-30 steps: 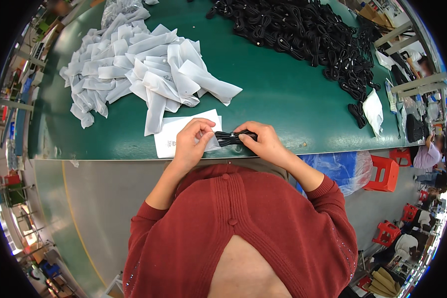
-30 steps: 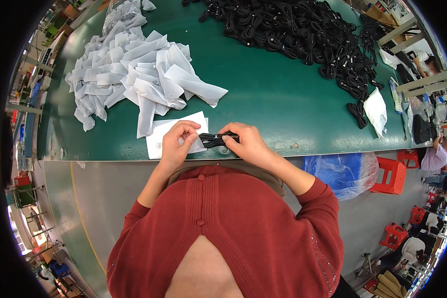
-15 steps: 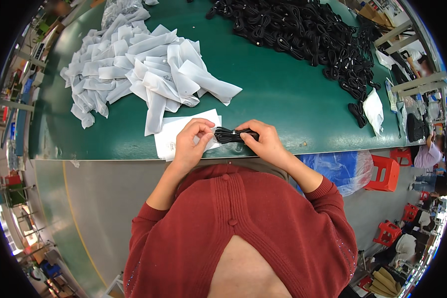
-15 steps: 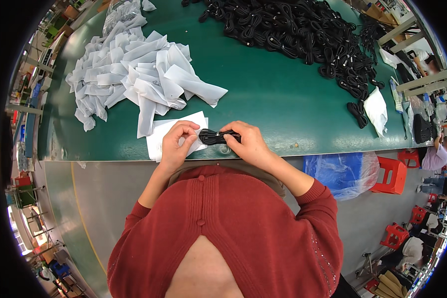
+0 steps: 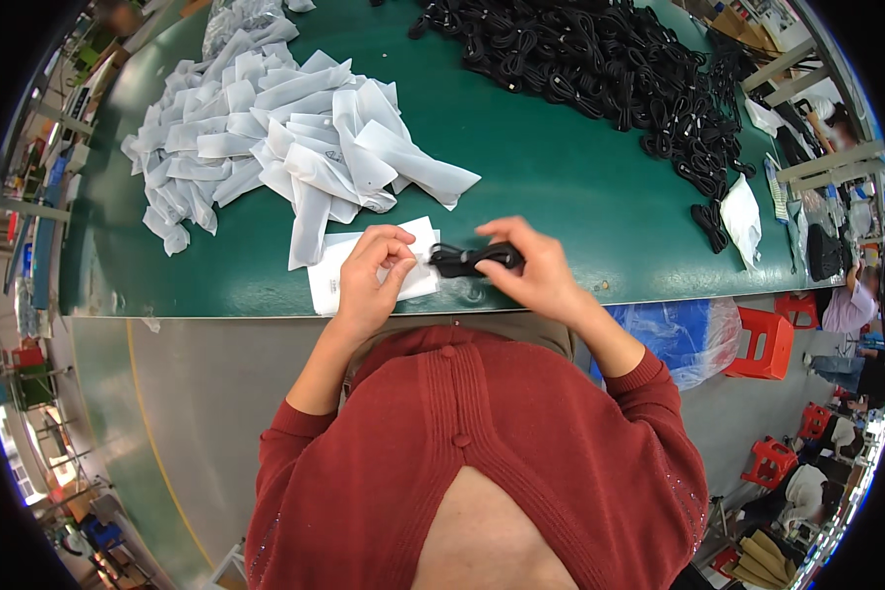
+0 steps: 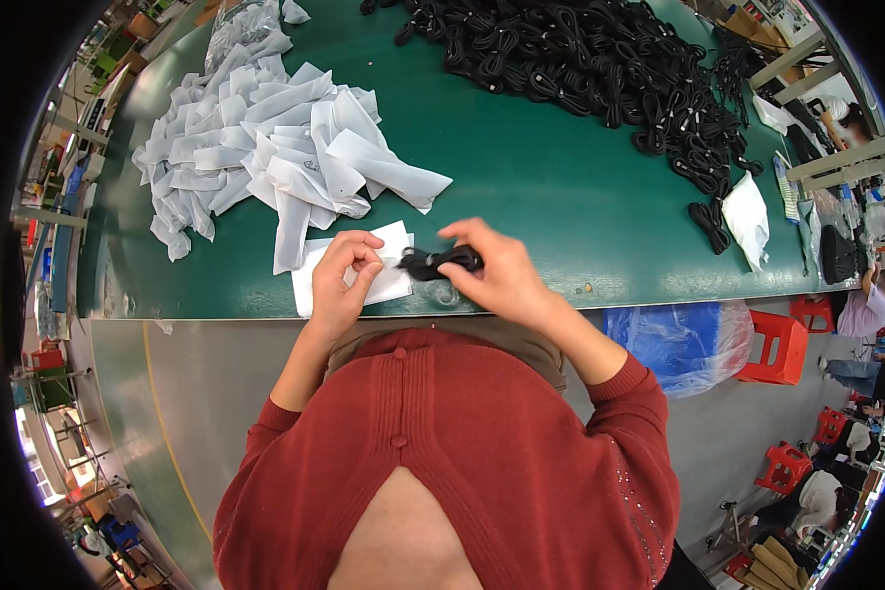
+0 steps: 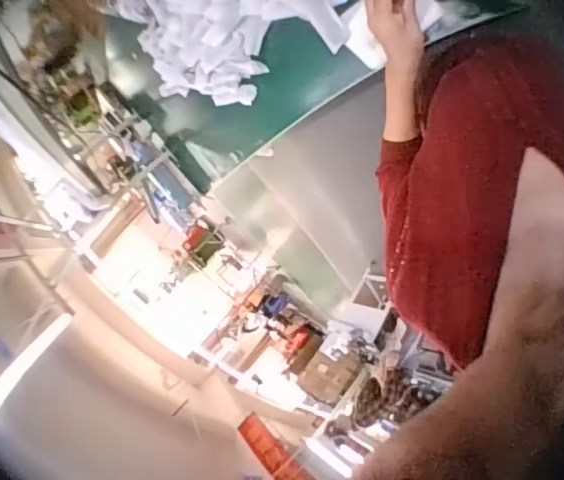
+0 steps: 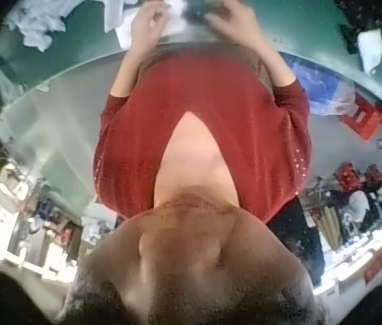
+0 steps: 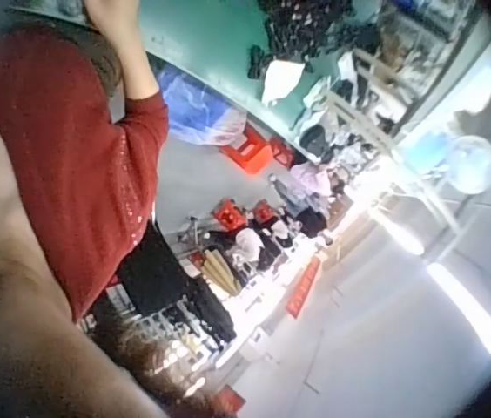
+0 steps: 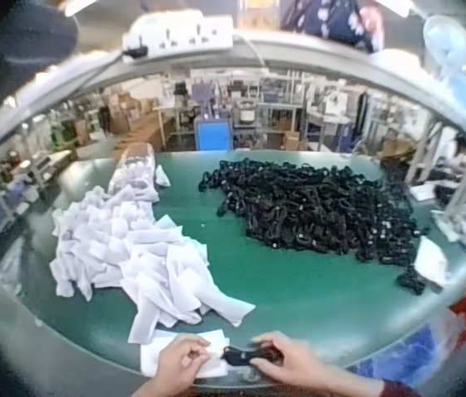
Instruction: The person repeatedly picks up black cables from a pile on a green table, places them into small white paper bags, and sets the filled bags aside. The process is repetitive and involves handling the cables and bags by hand.
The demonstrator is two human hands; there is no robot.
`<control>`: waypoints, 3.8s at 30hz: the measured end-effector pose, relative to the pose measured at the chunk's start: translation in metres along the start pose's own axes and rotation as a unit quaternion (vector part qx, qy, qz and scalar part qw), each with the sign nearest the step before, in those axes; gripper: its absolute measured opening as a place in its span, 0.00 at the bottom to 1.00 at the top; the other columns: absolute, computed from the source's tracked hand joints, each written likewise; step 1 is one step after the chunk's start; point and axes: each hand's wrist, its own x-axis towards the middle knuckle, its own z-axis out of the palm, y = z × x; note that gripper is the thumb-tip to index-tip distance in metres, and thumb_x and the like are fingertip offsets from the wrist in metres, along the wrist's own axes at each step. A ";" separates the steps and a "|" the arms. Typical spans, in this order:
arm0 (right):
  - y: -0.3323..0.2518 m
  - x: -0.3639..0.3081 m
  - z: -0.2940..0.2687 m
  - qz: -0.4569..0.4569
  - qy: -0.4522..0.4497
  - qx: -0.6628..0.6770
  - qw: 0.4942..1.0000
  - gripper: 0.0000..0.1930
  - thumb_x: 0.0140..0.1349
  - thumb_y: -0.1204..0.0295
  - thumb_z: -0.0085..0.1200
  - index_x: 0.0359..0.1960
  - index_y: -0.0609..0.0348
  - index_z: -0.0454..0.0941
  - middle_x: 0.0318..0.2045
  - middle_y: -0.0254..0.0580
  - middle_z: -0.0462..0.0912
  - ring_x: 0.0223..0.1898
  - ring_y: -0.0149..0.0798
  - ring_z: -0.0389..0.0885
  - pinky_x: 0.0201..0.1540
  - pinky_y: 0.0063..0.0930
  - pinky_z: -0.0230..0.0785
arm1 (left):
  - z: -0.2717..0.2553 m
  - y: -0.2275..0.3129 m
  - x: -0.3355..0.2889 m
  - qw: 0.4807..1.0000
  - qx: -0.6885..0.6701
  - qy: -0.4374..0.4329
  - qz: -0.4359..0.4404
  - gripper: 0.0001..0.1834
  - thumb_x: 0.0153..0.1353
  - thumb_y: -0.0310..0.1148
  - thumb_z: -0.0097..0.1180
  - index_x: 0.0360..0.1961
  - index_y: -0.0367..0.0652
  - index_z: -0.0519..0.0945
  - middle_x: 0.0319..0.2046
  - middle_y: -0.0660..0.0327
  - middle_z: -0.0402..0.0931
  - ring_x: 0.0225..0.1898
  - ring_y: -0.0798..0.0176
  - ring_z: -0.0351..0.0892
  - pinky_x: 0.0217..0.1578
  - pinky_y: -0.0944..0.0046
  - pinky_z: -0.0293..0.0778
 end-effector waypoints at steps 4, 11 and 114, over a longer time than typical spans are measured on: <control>-0.005 0.013 -0.034 -0.072 0.057 -0.131 0.987 0.21 0.50 0.70 0.71 0.43 0.59 0.76 0.29 0.43 0.82 0.30 0.44 0.83 0.34 0.31 0.75 | 0.006 -0.002 -0.005 0.999 0.002 0.034 -0.003 0.05 0.56 0.19 0.61 0.32 0.37 0.78 0.39 0.59 0.75 0.35 0.67 0.73 0.37 0.69 0.71; 0.021 0.010 -0.022 -0.091 0.030 -0.330 0.939 0.25 0.48 0.69 0.71 0.47 0.61 0.77 0.35 0.42 0.75 0.37 0.45 0.76 0.39 0.37 0.69 | 0.011 -0.006 -0.006 0.999 0.012 0.043 -0.020 0.05 0.56 0.18 0.61 0.32 0.36 0.78 0.33 0.60 0.74 0.30 0.67 0.70 0.34 0.69 0.70; 0.033 -0.031 0.013 -0.048 0.069 -0.154 0.984 0.17 0.60 0.70 0.63 0.51 0.55 0.80 0.33 0.44 0.75 0.29 0.46 0.77 0.31 0.37 0.72 | 0.021 0.004 -0.001 0.958 0.248 -0.061 0.134 0.06 0.52 0.28 0.64 0.31 0.44 0.80 0.32 0.61 0.73 0.33 0.56 0.76 0.33 0.57 0.68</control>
